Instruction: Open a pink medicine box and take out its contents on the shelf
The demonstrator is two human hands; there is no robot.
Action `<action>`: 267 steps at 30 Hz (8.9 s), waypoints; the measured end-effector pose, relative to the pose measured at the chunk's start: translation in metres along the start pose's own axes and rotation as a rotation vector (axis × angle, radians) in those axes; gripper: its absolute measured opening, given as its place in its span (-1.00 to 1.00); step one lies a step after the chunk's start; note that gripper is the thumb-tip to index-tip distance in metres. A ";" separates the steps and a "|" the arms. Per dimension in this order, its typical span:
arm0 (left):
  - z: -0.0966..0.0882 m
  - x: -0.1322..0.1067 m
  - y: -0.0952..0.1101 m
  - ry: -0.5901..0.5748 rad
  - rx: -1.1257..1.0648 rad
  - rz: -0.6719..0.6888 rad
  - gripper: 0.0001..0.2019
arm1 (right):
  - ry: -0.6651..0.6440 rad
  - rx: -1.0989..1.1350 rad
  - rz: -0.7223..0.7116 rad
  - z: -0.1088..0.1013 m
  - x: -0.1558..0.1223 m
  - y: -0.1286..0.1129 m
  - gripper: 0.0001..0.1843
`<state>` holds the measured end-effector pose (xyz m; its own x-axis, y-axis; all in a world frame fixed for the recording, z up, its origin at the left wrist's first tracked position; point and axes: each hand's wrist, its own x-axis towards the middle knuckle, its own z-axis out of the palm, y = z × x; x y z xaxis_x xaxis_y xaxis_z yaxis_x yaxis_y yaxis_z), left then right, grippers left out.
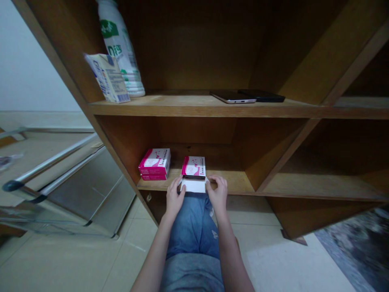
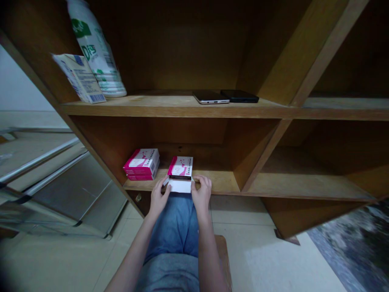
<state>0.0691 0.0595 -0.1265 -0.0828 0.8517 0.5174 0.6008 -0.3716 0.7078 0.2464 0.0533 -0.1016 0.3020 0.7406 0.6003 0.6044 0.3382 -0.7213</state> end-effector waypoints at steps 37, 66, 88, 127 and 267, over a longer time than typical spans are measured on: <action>0.007 -0.004 -0.005 0.026 0.163 0.097 -0.66 | -0.143 -0.506 -0.644 0.024 0.020 -0.010 -0.87; 0.001 -0.002 0.000 -0.005 0.189 0.124 -0.49 | -0.406 -0.593 -0.713 0.007 0.024 -0.017 -0.69; 0.000 0.001 -0.003 -0.090 0.200 0.104 -0.34 | -0.437 -0.623 -0.788 0.011 0.030 -0.019 -0.80; 0.035 0.111 -0.024 -0.370 -0.244 -0.054 -0.57 | -0.689 -0.560 -0.813 -0.028 0.039 -0.004 -0.42; 0.037 0.113 -0.027 -0.338 -0.354 -0.097 -0.58 | -0.448 -0.100 -0.167 -0.016 0.017 -0.033 -0.67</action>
<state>0.0732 0.1794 -0.1052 0.1724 0.9390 0.2975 0.2914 -0.3371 0.8952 0.2437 0.0451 -0.0623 -0.1390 0.8655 0.4813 0.6920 0.4326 -0.5780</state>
